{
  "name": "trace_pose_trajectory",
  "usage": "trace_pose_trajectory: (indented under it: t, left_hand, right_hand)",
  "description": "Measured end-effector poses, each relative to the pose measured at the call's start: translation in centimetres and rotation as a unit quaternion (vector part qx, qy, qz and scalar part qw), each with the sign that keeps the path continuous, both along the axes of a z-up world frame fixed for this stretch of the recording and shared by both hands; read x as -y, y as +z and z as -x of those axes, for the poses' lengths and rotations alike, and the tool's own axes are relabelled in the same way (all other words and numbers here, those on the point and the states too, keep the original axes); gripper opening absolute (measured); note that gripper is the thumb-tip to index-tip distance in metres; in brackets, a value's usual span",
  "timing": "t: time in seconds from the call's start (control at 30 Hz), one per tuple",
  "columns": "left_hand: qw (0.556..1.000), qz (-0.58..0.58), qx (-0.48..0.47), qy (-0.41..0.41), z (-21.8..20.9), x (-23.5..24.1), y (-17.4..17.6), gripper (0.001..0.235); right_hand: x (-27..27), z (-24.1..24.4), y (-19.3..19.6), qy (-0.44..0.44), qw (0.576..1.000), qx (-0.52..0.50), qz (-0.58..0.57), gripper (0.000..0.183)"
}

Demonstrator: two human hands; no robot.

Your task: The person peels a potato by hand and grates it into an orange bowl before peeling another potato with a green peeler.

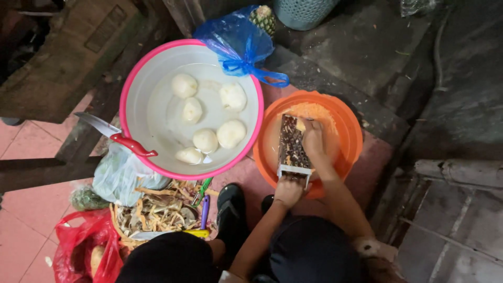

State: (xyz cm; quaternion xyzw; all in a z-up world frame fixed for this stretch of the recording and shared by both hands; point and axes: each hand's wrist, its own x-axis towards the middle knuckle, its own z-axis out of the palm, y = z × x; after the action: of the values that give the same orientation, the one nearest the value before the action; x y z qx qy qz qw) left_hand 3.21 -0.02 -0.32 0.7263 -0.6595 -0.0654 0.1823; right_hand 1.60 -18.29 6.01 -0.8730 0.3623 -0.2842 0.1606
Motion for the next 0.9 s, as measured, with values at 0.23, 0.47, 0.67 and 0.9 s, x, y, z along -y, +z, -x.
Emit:
trace_pose_trajectory:
  t: [0.23, 0.47, 0.67, 0.9]
  left_hand:
    - [0.997, -0.05, 0.047, -0.029, 2.4, -0.8, -9.6, 0.02]
    - [1.0, -0.008, 0.028, 0.001, 0.1, -0.2, 0.1, 0.041]
    - [0.999, 0.008, 0.035, -0.016, 2.8, -1.8, -12.3, 0.017]
    - [0.998, -0.005, 0.054, -0.022, 0.6, -0.2, -0.3, 0.03]
  right_hand:
    - [-7.2, 5.4, -1.6, 0.016, 0.998, -0.047, -0.046, 0.058]
    - [3.2, -0.9, -4.4, 0.0, 0.998, -0.024, -0.054, 0.062]
    - [-7.9, 6.2, 3.4, 0.032, 0.996, -0.048, -0.07, 0.05]
    - [0.4, -0.4, -2.9, -0.033, 0.985, -0.026, -0.169, 0.06]
